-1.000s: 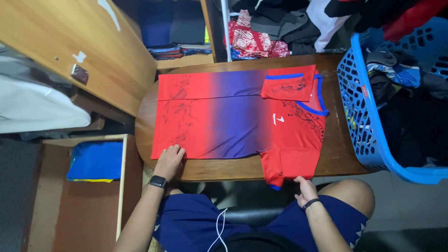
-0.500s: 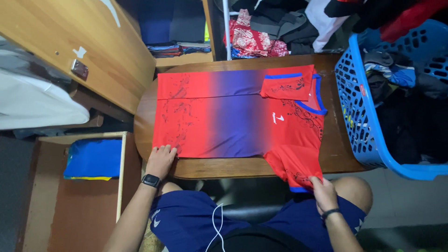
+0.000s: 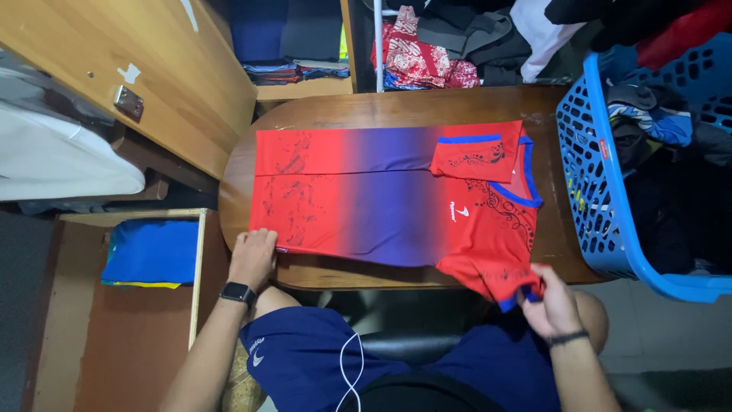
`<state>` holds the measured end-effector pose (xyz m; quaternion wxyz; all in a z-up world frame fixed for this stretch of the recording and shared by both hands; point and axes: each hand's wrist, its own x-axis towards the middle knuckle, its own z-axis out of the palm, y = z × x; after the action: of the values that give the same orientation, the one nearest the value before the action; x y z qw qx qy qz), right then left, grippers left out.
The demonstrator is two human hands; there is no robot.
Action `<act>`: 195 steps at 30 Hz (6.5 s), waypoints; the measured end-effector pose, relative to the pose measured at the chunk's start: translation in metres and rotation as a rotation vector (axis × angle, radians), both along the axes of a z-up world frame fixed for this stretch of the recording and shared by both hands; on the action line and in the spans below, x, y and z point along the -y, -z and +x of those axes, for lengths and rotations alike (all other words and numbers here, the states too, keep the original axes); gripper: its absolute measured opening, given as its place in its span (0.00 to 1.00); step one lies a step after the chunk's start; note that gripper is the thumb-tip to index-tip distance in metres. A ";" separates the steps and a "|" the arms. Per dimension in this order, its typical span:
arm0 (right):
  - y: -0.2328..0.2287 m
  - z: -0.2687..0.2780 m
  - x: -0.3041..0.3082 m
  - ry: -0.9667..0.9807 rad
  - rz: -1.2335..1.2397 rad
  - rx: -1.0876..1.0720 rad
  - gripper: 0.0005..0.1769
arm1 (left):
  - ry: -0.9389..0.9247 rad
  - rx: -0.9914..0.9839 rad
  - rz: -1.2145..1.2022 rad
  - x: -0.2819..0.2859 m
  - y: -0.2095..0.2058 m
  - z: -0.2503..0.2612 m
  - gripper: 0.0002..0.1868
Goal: The person folds a red and purple t-shirt and a black graphic t-shirt on a low wooden table, then places the folded shirts into an open drawer. The person handles the shirts one at a time, smoothing and folding them neatly before storing them.
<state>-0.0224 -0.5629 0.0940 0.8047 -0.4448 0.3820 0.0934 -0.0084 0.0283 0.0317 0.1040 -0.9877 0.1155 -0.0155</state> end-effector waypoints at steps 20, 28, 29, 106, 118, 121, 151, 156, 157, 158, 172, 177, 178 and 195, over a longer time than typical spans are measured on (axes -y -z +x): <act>0.028 0.217 -0.010 0.189 0.048 -0.009 0.08 | -0.324 -0.256 -0.009 -0.069 0.055 0.171 0.18; 0.062 0.265 -0.001 0.255 0.012 0.004 0.07 | -0.382 -0.305 -0.063 -0.068 0.049 0.186 0.21; 0.066 0.271 0.000 0.259 0.019 0.006 0.07 | -0.388 -0.296 -0.060 -0.067 0.050 0.189 0.20; 0.078 0.080 0.082 -0.659 -1.072 -0.050 0.08 | -0.042 0.201 -0.425 0.396 0.058 0.251 0.21; 0.069 0.084 0.079 -0.704 -1.092 -0.063 0.05 | -0.135 -0.115 -0.533 0.395 0.096 0.329 0.12; 0.062 0.085 0.075 -0.705 -1.102 -0.055 0.05 | -0.155 -0.091 -0.592 0.392 0.093 0.327 0.10; 0.064 0.067 0.022 -1.183 -1.617 0.100 0.54 | 0.518 -0.143 -0.429 0.442 0.054 0.124 0.30; 0.079 0.069 0.023 -1.054 -1.733 0.141 0.56 | 0.512 -0.138 -0.412 0.443 0.055 0.122 0.31; 0.083 0.074 0.023 -0.846 -1.815 0.415 0.47 | 0.515 -0.124 -0.412 0.443 0.056 0.122 0.31; 0.087 0.078 0.022 -0.622 -1.866 0.685 0.38 | 0.517 -0.110 -0.412 0.443 0.057 0.122 0.32; 0.105 0.083 0.010 -0.687 -1.970 0.502 0.35 | 0.148 0.244 -0.319 0.358 0.068 0.214 0.11; 0.102 0.083 0.009 -0.681 -1.962 0.478 0.36 | 0.135 0.201 -0.369 0.363 0.064 0.276 0.13; 0.101 0.083 0.009 -0.674 -1.960 0.486 0.37 | 0.118 0.195 -0.389 0.366 0.059 0.283 0.15; 0.096 0.085 0.011 -0.711 -1.894 0.462 0.37 | 0.131 0.084 -0.447 0.369 0.072 0.325 0.21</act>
<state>0.0631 -0.5736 -0.0016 0.1050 -0.9892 -0.0179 -0.1006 0.3167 -0.3408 -0.0402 -0.1138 -0.9751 0.1685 -0.0885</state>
